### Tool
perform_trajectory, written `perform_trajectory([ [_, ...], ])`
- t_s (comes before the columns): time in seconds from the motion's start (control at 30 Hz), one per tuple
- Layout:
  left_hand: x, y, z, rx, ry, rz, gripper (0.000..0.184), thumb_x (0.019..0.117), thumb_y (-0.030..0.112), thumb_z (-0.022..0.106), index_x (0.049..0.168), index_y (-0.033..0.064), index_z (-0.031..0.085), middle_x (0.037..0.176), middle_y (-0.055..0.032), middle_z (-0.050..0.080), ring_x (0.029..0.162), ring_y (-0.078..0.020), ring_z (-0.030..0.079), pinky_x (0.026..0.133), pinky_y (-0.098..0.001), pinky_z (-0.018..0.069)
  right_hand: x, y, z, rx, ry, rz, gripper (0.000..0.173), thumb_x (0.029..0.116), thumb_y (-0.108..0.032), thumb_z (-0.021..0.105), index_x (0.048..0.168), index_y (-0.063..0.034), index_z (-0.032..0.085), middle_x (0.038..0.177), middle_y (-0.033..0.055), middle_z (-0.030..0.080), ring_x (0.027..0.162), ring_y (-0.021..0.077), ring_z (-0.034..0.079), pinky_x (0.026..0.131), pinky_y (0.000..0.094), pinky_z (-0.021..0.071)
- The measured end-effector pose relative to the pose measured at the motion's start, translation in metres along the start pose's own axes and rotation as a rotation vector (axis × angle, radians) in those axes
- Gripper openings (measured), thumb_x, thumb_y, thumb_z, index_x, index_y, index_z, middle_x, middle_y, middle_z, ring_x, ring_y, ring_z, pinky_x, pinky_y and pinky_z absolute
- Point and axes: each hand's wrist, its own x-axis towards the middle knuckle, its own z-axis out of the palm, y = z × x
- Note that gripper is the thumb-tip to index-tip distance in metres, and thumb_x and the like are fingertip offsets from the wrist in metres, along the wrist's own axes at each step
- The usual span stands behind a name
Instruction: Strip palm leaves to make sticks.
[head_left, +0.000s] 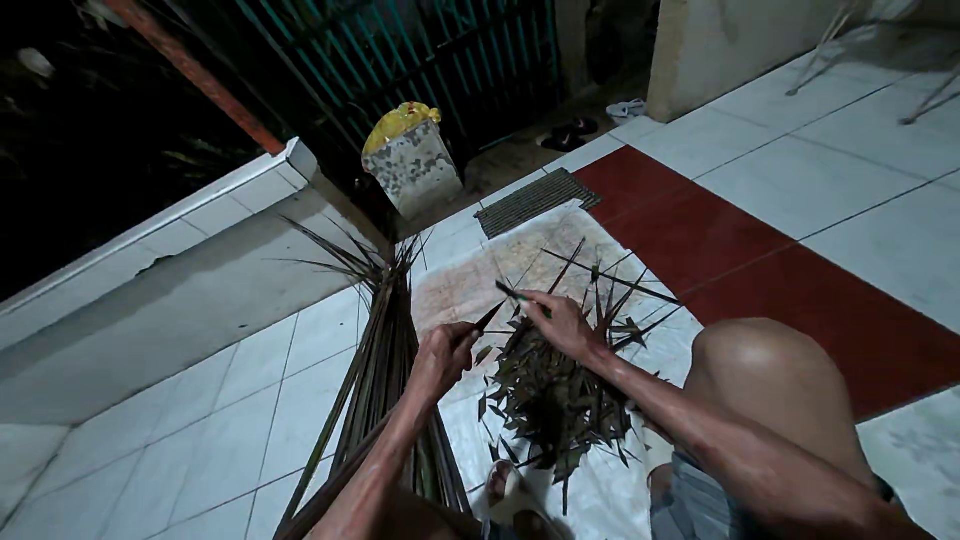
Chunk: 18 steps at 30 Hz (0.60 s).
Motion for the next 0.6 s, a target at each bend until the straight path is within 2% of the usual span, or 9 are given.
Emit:
perform_trajectory([
  [0.07,0.000,0.003,-0.002,-0.061,-0.020,-0.018,0.029,0.1087,0.030,0.052,0.118,0.0116,0.073,0.068,-0.0006,0.067,0.049,-0.0105,0.059,0.047,-0.0276,0.0506,-0.002,-0.001,0.004,-0.013,-0.052,-0.020,0.042,0.1068,-0.046,0.047,0.136,-0.0258,0.068,0.106,0.0070,0.075,0.094,0.0217,0.070,0.088,0.0478,0.0553],
  [0.2,-0.001,0.002,-0.002,-0.125,-0.046,-0.034,0.029,0.1091,0.029,0.052,0.118,0.0103,0.073,0.068,-0.0024,0.067,0.046,-0.0112,0.056,0.043,-0.0265,0.0472,0.000,0.001,0.005,-0.031,-0.040,0.008,0.041,0.1068,-0.048,0.045,0.135,-0.0300,0.068,0.104,0.0057,0.074,0.092,0.0215,0.070,0.087,0.0487,0.0551],
  [0.3,-0.002,0.002,-0.002,-0.147,-0.058,-0.048,0.030,0.1091,0.030,0.052,0.119,0.0115,0.073,0.068,-0.0030,0.068,0.045,-0.0122,0.056,0.041,-0.0266,0.0457,0.003,0.003,0.003,-0.046,-0.023,0.054,0.040,0.1065,-0.050,0.045,0.136,-0.0336,0.067,0.107,0.0050,0.075,0.096,0.0224,0.070,0.088,0.0506,0.0549],
  [0.4,-0.002,0.002,-0.002,-0.153,-0.059,-0.049,0.029,0.1089,0.030,0.053,0.120,0.0120,0.073,0.069,-0.0031,0.068,0.046,-0.0121,0.056,0.041,-0.0261,0.0452,0.008,0.003,0.001,-0.035,0.007,0.075,0.038,0.1069,-0.047,0.047,0.134,-0.0317,0.069,0.103,0.0066,0.074,0.093,0.0240,0.070,0.086,0.0513,0.0548],
  [0.5,-0.003,0.004,-0.002,-0.159,-0.070,-0.074,0.029,0.1090,0.028,0.053,0.120,0.0106,0.073,0.068,-0.0034,0.068,0.046,-0.0113,0.056,0.042,-0.0255,0.0450,0.015,0.009,-0.005,-0.013,0.048,0.132,0.037,0.1077,-0.042,0.049,0.135,-0.0256,0.068,0.100,0.0106,0.073,0.089,0.0272,0.068,0.084,0.0534,0.0537],
  [0.6,-0.004,0.002,-0.002,-0.158,-0.078,-0.084,0.028,0.1089,0.027,0.053,0.119,0.0107,0.073,0.068,-0.0034,0.068,0.046,-0.0112,0.056,0.042,-0.0254,0.0452,0.023,0.018,-0.011,-0.006,0.189,0.227,0.037,0.1080,-0.041,0.049,0.136,-0.0236,0.067,0.098,0.0122,0.073,0.085,0.0303,0.068,0.080,0.0562,0.0538],
])
